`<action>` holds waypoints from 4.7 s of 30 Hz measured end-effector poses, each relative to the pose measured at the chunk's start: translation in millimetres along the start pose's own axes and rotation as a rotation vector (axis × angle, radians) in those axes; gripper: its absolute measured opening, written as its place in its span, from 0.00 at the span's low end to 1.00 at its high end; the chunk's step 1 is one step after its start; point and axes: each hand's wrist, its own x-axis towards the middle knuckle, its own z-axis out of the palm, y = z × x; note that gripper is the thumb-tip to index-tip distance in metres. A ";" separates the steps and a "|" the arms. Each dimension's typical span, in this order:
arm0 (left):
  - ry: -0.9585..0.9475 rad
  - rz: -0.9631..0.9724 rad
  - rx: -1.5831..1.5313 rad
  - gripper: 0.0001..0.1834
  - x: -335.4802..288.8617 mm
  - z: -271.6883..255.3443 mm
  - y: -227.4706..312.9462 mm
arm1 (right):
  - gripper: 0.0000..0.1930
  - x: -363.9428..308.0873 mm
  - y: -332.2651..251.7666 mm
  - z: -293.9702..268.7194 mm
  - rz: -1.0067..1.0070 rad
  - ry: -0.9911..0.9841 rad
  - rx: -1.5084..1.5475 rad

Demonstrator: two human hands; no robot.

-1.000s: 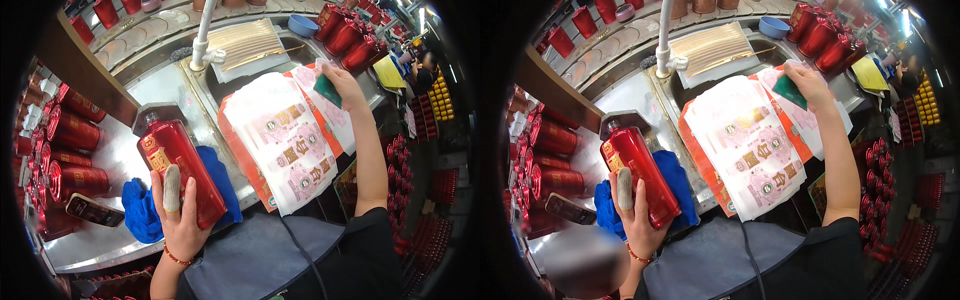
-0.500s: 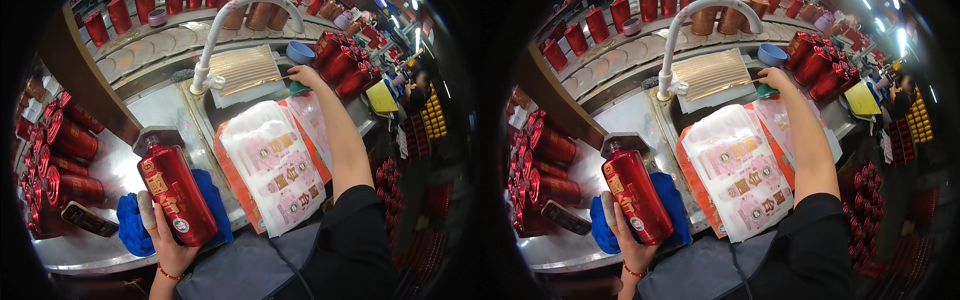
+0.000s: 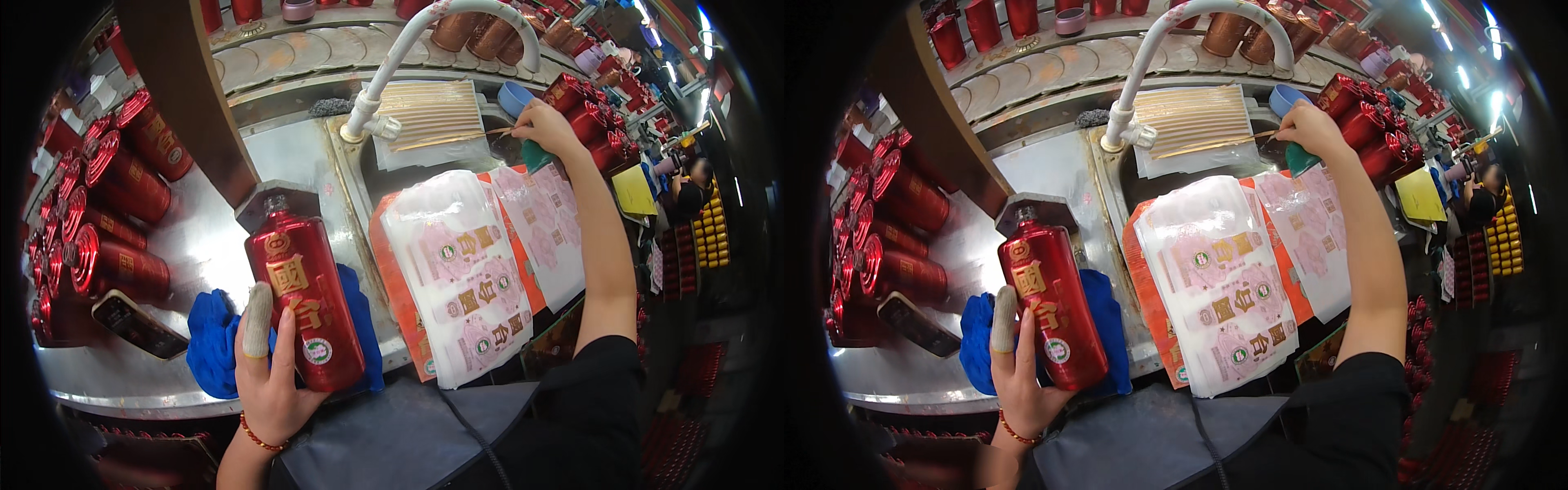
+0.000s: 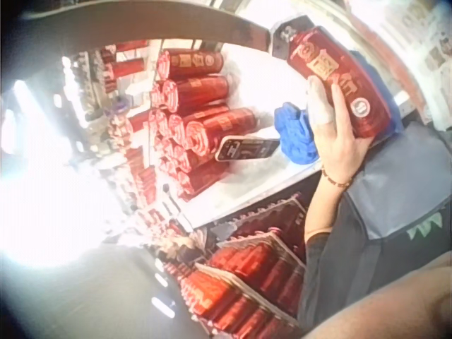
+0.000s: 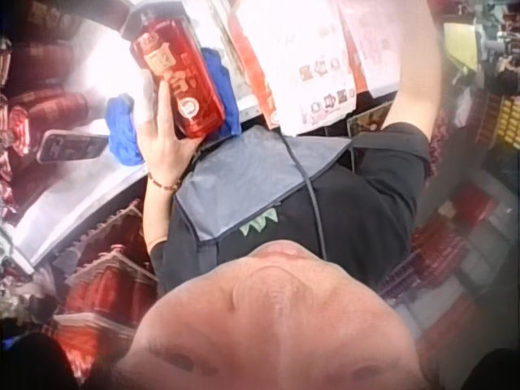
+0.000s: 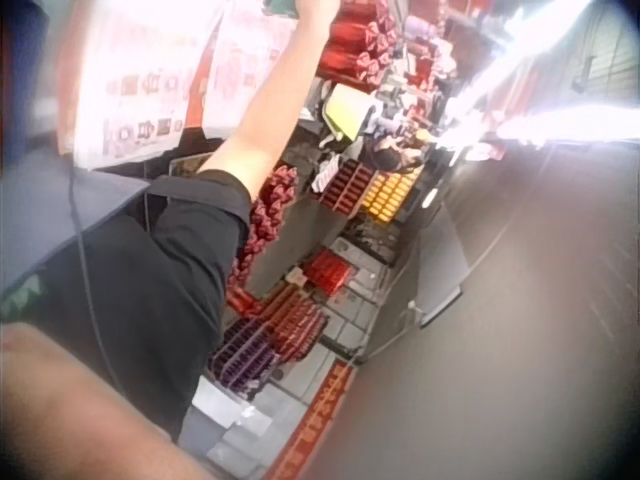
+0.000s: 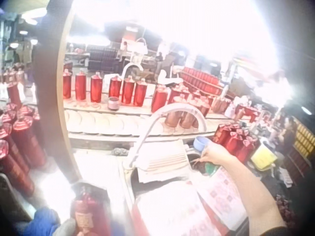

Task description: The person wipes the exterior of red cylindrical containers using a green cloth and a blue cloth. They rotate the containers to clean different sides and then place them back on the table among many similar items.

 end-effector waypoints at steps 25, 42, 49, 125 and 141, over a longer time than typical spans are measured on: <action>-0.388 -0.056 -1.076 0.06 46.1 -25.6 43.8 | 0.06 -148.3 -260.3 -118.0 -0.555 -0.437 0.811; 0.010 -0.160 -0.271 0.06 -29.4 -31.7 28.8 | 0.09 -185.0 -255.5 -27.8 -0.084 -0.028 0.350; 0.034 -0.101 -0.209 0.07 -20.9 -37.7 40.6 | 0.14 -171.1 -342.6 -36.4 -0.498 -0.243 0.999; 0.048 -0.303 -0.529 0.39 -45.7 29.2 -3.5 | 0.04 -188.3 -334.1 4.4 0.043 -0.343 1.304; 0.433 0.303 -0.007 0.17 -66.1 48.2 19.8 | 0.05 -188.0 -332.2 17.1 0.050 -0.330 1.344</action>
